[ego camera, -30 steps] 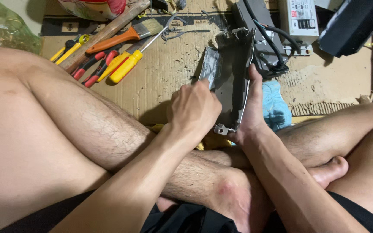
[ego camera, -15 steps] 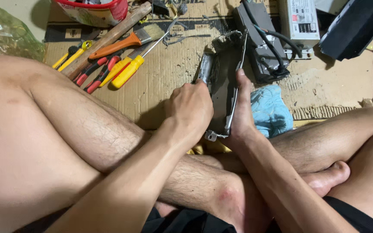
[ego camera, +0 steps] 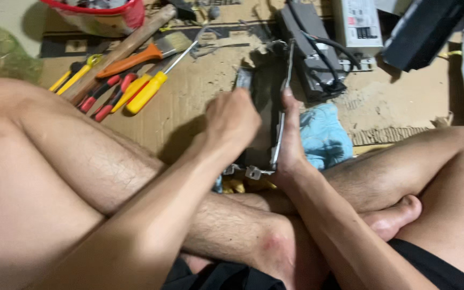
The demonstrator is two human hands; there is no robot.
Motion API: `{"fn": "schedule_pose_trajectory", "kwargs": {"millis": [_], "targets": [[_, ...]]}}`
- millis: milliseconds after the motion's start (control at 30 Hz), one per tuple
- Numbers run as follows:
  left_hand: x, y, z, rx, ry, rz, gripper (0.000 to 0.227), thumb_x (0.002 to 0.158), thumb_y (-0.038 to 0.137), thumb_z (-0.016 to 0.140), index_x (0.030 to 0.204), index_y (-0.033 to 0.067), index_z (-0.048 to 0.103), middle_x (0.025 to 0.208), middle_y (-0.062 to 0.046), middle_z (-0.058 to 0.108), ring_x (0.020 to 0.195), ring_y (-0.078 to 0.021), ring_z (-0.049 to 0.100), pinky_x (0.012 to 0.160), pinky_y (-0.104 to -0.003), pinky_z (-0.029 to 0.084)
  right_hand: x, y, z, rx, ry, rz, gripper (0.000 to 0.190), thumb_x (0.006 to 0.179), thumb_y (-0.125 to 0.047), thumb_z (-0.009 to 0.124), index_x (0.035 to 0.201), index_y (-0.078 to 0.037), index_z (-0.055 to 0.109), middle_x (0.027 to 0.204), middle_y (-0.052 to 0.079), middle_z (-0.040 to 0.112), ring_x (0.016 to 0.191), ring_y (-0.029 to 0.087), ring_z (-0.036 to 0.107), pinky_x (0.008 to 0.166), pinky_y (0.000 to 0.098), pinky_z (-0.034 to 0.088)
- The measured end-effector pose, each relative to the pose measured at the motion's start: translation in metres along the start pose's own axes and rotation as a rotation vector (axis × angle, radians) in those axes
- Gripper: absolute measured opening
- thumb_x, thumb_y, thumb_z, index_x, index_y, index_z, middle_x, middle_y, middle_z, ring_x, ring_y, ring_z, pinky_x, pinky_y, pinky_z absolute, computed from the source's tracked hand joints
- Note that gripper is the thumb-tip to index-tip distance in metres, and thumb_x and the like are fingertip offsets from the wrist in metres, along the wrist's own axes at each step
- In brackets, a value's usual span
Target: The person sits on the floor and uses a brush to scrub a dark metal object, removing residue. They then use their hands to wipe and clean the surface of the metal part.
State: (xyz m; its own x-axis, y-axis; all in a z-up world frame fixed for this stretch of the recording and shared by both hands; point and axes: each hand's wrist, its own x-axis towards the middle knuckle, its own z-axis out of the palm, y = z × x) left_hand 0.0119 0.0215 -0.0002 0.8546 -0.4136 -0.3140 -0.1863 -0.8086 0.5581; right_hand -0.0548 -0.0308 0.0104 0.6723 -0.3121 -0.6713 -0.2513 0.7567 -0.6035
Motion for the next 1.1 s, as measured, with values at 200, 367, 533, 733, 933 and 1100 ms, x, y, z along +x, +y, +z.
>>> {"fn": "schedule_pose_trajectory", "kwargs": {"millis": [200, 367, 533, 733, 933, 1100], "targets": [[-0.018, -0.013, -0.012, -0.051, -0.011, -0.027, 0.039, 0.085, 0.008, 0.053, 0.119, -0.0031, 0.069, 0.104, -0.031, 0.071, 0.1, -0.0483, 0.071, 0.077, -0.062, 0.06, -0.002, -0.012, -0.002, -0.141, 0.066, -0.051, 0.095, 0.063, -0.072, 0.054, 0.136, -0.012, 0.065, 0.128, 0.012, 0.071, 0.109, 0.032, 0.071, 0.094, 0.0447, 0.058], [-0.009, -0.021, 0.001, -0.015, -0.01, 0.03, 0.037, 0.086, 0.012, 0.052, 0.114, -0.0009, 0.071, 0.1, -0.029, 0.071, 0.098, -0.048, 0.071, 0.076, -0.061, 0.059, 0.0, -0.004, 0.004, -0.047, -0.015, -0.015, 0.097, 0.066, -0.071, 0.051, 0.138, -0.008, 0.063, 0.132, 0.015, 0.069, 0.114, 0.035, 0.068, 0.096, 0.0459, 0.055], [0.005, -0.037, 0.005, 0.055, -0.002, 0.09, 0.035, 0.086, 0.019, 0.051, 0.108, 0.0018, 0.073, 0.094, -0.028, 0.072, 0.095, -0.0476, 0.072, 0.074, -0.061, 0.059, 0.002, -0.01, 0.0, -0.096, 0.024, -0.044, 0.096, 0.065, -0.073, 0.053, 0.135, -0.008, 0.065, 0.126, 0.019, 0.071, 0.105, 0.036, 0.069, 0.092, 0.045, 0.056], [-0.013, -0.035, -0.006, 0.11, 0.041, 0.17, 0.039, 0.086, 0.004, 0.046, 0.117, -0.0024, 0.07, 0.092, -0.029, 0.072, 0.089, -0.0489, 0.073, 0.071, -0.059, 0.059, 0.036, 0.008, -0.02, 0.005, -0.053, -0.021, 0.087, 0.071, -0.072, 0.056, 0.129, -0.007, 0.068, 0.116, 0.017, 0.073, 0.093, 0.035, 0.07, 0.081, 0.0446, 0.057], [-0.016, -0.011, -0.014, 0.122, -0.045, 0.157, 0.043, 0.092, -0.004, 0.045, 0.132, -0.0105, 0.057, 0.092, -0.034, 0.07, 0.088, -0.0477, 0.073, 0.071, -0.062, 0.061, 0.024, 0.0, -0.009, -0.038, -0.014, 0.006, 0.091, 0.071, -0.072, 0.055, 0.133, -0.006, 0.066, 0.122, 0.017, 0.072, 0.099, 0.033, 0.068, 0.086, 0.0422, 0.055], [0.011, -0.001, -0.008, 0.151, -0.024, 0.086, 0.034, 0.095, 0.0, 0.048, 0.124, -0.0113, 0.061, 0.09, -0.033, 0.069, 0.088, -0.0459, 0.074, 0.07, -0.057, 0.063, -0.007, -0.019, 0.015, -0.12, 0.01, 0.0, 0.101, 0.065, -0.074, 0.05, 0.141, -0.008, 0.062, 0.13, 0.017, 0.07, 0.107, 0.034, 0.067, 0.093, 0.0446, 0.053]]}}
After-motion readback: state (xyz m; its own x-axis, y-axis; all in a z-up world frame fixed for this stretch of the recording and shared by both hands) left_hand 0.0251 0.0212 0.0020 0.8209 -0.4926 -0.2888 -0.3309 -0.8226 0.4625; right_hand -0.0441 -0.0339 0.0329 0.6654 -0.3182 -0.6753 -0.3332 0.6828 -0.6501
